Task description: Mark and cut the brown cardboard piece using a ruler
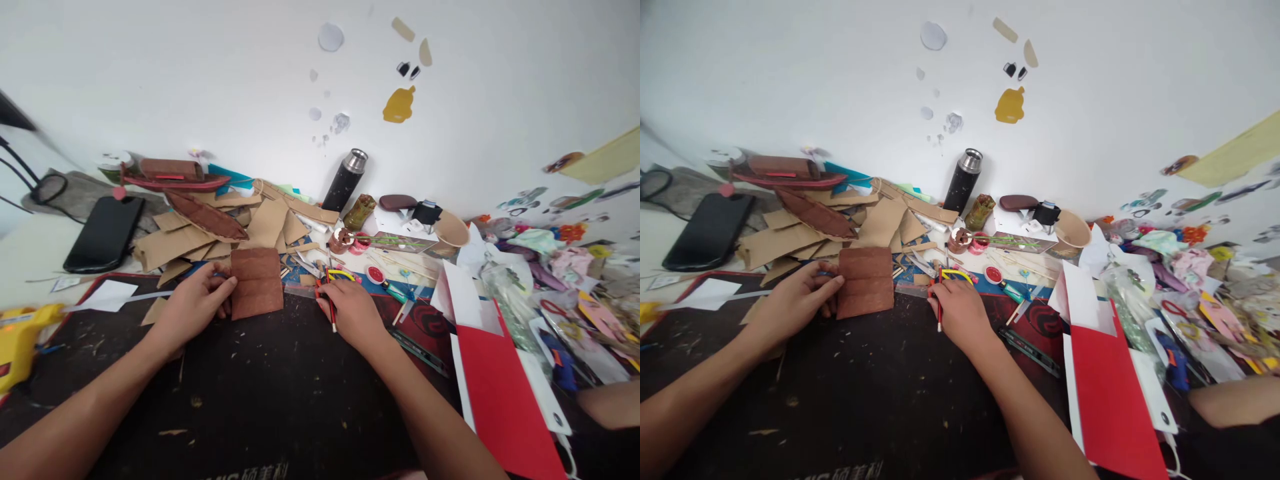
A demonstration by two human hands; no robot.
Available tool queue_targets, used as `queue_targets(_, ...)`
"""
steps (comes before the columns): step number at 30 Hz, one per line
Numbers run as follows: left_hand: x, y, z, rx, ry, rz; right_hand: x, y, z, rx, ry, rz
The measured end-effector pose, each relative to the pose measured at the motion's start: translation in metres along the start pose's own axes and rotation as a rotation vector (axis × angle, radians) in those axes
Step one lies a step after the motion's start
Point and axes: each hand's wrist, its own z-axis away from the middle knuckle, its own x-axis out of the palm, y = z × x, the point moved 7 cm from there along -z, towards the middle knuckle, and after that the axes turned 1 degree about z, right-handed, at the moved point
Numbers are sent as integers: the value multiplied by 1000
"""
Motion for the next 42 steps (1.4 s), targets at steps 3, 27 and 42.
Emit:
queue_targets(3,1,-1,0,5,2,16,0,2,0,18,10,7)
queue_targets(27,16,20,41,-427,30,719,-1,3,14,106,207,-214)
queue_targets(42,67,57,122,-43,-687,91,1,1,19,190,416,-707)
